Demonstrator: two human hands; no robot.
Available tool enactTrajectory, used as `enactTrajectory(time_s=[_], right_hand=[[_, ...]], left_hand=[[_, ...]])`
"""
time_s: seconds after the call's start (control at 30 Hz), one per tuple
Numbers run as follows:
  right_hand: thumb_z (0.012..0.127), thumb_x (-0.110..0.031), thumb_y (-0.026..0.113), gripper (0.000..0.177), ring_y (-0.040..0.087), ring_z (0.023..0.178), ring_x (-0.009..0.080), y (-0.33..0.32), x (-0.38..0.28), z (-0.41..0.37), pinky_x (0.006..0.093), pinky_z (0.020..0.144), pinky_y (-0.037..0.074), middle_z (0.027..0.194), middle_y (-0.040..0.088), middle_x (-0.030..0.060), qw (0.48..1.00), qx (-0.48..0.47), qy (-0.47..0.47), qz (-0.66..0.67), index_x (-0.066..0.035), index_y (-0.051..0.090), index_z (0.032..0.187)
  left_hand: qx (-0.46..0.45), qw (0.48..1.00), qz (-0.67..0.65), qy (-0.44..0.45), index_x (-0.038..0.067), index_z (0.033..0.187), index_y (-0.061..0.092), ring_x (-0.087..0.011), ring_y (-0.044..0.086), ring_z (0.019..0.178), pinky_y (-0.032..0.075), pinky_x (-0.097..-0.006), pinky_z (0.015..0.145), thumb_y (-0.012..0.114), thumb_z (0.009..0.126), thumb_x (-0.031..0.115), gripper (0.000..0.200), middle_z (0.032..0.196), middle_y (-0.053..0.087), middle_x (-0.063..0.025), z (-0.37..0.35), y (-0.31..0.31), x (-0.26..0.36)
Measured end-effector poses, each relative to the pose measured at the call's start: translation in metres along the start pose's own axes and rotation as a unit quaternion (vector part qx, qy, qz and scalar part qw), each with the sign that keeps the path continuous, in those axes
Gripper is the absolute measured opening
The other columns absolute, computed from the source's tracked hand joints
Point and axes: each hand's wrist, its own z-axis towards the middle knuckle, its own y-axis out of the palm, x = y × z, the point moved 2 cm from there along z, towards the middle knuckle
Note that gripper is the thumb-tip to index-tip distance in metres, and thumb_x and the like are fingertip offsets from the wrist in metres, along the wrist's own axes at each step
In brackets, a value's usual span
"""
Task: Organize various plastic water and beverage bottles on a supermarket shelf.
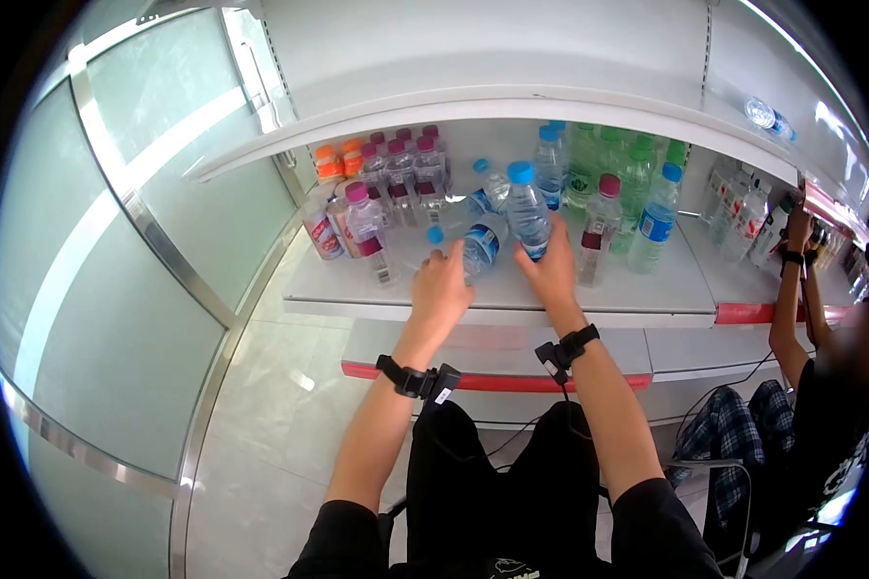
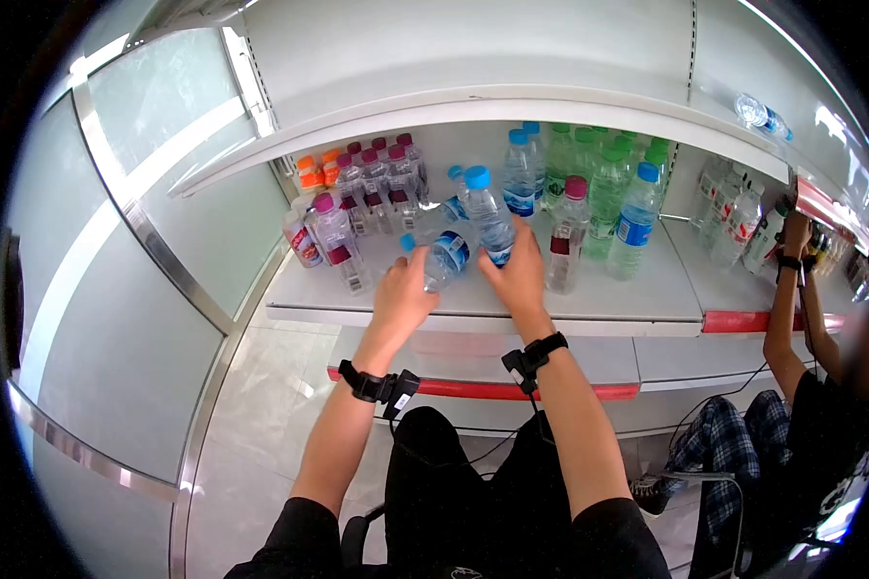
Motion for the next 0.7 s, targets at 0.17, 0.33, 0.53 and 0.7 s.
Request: enactTrajectory(time_s=[0.17, 0.33, 0.53, 0.7], right_hand=[[0.076, -0.023, 0.076, 0.069, 0.060, 0.106, 0.0411, -0.003, -0.006, -0.005, 0.0440, 0.091, 0.048, 0.116, 0.061, 0.0250, 0.995, -0.022, -0.046, 0.082, 0.000, 0.046, 0.133], [0.076, -0.026, 0.077, 0.066, 0.061, 0.110, 0.0344, -0.004, 0.000, 0.001, 0.0420, 0.092, 0.047, 0.119, 0.061, 0.0223, 0.969, -0.066, 0.057, 0.229, 0.000, 0.050, 0.130], [0.074, -0.036, 0.079, 0.066, 0.048, 0.131, 0.0408, 0.001, 0.003, 0.006, 0.0451, 0.105, 0.040, 0.137, 0.051, 0.0274, 0.987, -0.049, -0.089, 0.123, -0.003, 0.056, 0.126], [0.070, -0.043, 0.083, 0.071, 0.037, 0.139, 0.0447, 0.004, 0.005, 0.008, 0.0483, 0.109, 0.037, 0.150, 0.035, 0.0297, 0.985, -0.083, -0.062, 0.138, -0.006, 0.059, 0.126]], left_hand=[[-0.001, 0.975, -0.213, -0.065, 0.002, 0.100, 0.060, -0.0311, 0.069, 0.082, 0.053, -0.0391, 0.073, 0.084, 0.069, 0.019, 0.043, 0.092, 0.068, -0.0200, 0.033, -0.072, 0.027], [0.080, 0.915, -0.393, 0.044, 0.003, 0.102, 0.061, -0.0126, 0.063, 0.090, 0.048, -0.0278, 0.078, 0.080, 0.082, 0.025, 0.035, 0.095, 0.068, -0.0047, 0.068, -0.031, 0.014], [-0.096, 0.841, -0.529, -0.056, 0.004, 0.147, 0.041, -0.0200, 0.058, 0.120, 0.042, -0.0323, 0.102, 0.055, 0.098, 0.015, 0.052, 0.128, 0.063, -0.0134, 0.064, 0.061, 0.007], [-0.089, 0.815, -0.570, -0.062, 0.004, 0.144, 0.047, -0.0231, 0.053, 0.125, 0.038, -0.0343, 0.106, 0.046, 0.101, 0.013, 0.044, 0.128, 0.061, -0.0163, 0.048, 0.090, 0.002]])
